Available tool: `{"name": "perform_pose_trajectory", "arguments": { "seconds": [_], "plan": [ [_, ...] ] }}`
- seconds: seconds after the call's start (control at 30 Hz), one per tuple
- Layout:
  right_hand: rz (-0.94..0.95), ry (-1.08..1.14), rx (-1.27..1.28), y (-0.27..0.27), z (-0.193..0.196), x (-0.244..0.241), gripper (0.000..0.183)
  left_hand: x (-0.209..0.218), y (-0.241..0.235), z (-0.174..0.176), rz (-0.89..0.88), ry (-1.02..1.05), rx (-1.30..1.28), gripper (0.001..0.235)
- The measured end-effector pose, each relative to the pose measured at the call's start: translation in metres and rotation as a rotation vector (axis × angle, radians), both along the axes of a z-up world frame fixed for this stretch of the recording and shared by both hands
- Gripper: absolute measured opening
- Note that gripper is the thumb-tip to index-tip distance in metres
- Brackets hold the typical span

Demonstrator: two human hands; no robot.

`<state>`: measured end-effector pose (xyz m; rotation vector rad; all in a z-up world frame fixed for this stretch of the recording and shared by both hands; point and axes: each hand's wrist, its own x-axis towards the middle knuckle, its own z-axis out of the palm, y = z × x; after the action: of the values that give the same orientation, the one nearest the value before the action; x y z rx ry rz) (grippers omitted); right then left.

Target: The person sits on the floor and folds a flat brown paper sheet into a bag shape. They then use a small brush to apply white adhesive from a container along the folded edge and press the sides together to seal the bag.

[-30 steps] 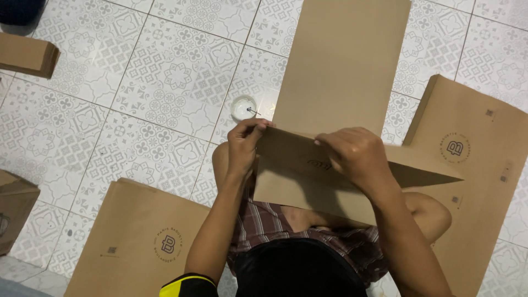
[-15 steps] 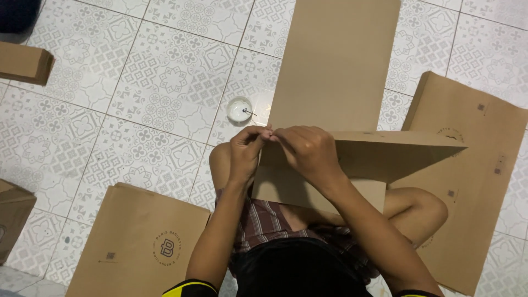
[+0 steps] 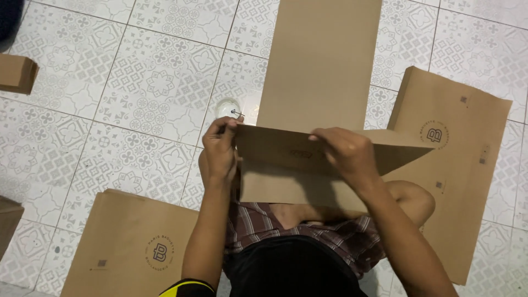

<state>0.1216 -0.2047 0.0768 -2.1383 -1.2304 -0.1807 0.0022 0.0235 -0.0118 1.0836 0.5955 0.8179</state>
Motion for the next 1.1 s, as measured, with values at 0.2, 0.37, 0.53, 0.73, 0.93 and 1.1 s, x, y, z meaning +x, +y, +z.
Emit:
{"name": "perform_pose_trajectory", "arguments": {
  "seconds": [0.2,0.37,0.53,0.73,0.93,1.1],
  "plan": [
    [-0.032,-0.065,-0.017,-0.063,-0.013,0.021,0.022,0.009,0.011,-0.004,0.008,-0.067,-0.022,0.015],
    [-0.095,-0.189,-0.02,-0.114,-0.019,0.042,0.023,0.023,0.031,-0.017,0.024,-0.148,0.0,0.015],
    [-0.012,-0.325,-0.036,-0.15,-0.018,0.058,0.012,0.03,0.036,-0.007,-0.055,-0.166,-0.088,0.021],
    [-0.096,-0.338,-0.05,-0.176,-0.034,0.076,0.009,0.039,0.036,-0.017,-0.085,-0.142,-0.069,0.027],
    [-0.106,-0.309,-0.052,-0.181,-0.056,0.095,0.003,0.047,0.037,-0.018,-0.102,0.087,-0.049,0.033],
    [-0.153,-0.261,-0.103,-0.188,-0.068,0.121,0.059,0.059,0.043,-0.013,-0.041,0.242,0.071,0.028]
  ]
}}
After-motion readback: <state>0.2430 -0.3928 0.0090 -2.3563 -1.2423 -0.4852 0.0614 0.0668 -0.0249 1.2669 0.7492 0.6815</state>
